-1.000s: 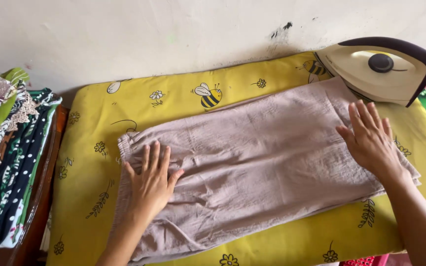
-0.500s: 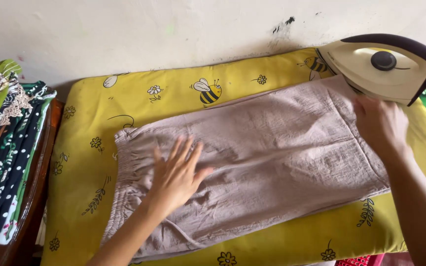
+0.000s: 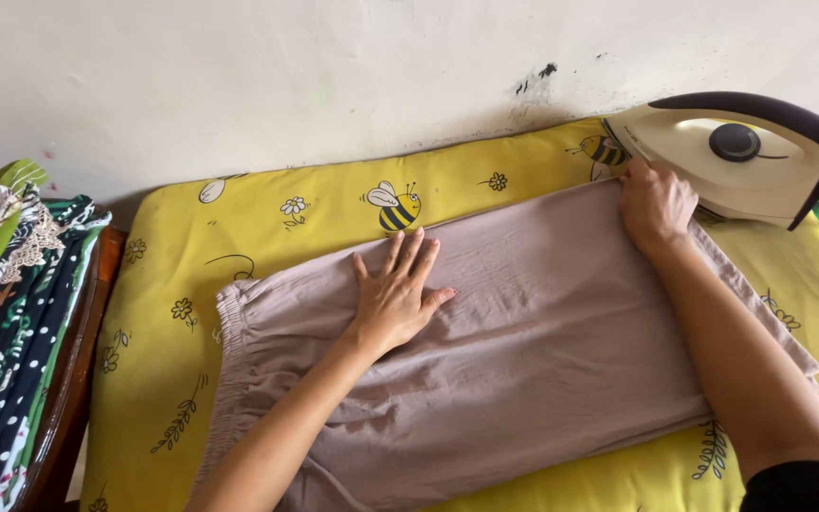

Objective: The person lays a pair of light-colored shorts on a yellow ironing board and smooths them out. They use an electric iron to press the fabric, moving the iron back and forth across the garment. The person adjusts the shorts and continues ironing different sections until the garment is flat.

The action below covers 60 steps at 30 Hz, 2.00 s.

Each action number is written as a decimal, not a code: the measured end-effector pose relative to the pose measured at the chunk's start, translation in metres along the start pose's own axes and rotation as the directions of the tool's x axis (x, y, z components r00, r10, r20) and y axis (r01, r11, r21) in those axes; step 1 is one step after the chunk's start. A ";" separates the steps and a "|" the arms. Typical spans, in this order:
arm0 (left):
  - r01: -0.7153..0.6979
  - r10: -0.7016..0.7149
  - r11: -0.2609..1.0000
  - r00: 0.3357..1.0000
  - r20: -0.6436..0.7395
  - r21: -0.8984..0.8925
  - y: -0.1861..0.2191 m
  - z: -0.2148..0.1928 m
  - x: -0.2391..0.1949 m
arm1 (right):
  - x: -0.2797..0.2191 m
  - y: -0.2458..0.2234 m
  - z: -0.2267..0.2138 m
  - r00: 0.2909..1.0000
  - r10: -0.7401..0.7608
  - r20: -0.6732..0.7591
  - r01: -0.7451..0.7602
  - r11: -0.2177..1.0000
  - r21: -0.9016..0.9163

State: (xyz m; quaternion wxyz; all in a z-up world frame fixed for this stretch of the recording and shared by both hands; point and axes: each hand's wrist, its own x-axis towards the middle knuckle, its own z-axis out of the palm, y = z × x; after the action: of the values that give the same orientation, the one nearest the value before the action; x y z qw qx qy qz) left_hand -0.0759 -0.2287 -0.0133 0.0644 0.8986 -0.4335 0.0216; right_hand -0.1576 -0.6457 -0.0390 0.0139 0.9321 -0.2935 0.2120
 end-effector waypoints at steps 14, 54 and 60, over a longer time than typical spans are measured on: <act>0.081 -0.064 0.995 0.970 0.235 -0.065 0.022 -0.027 0.022 | 0.112 0.044 -0.081 0.907 0.052 0.418 0.116 0.923 -0.367; 0.335 -0.335 0.941 0.942 -0.006 0.042 -0.017 -0.033 -0.030 | 0.040 -0.115 -0.107 0.908 -0.249 0.337 0.356 0.882 -0.309; 0.182 -0.140 0.906 0.981 0.137 -0.381 0.067 -0.065 0.029 | -0.086 -0.110 -0.213 0.876 -0.166 0.453 0.336 0.883 -0.328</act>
State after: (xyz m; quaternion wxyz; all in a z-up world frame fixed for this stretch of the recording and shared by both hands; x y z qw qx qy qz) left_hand -0.1090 -0.2835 0.0605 0.2213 0.9001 -0.3560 -0.1188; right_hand -0.2428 -0.4757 0.1308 0.1683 0.9635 -0.2004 -0.0569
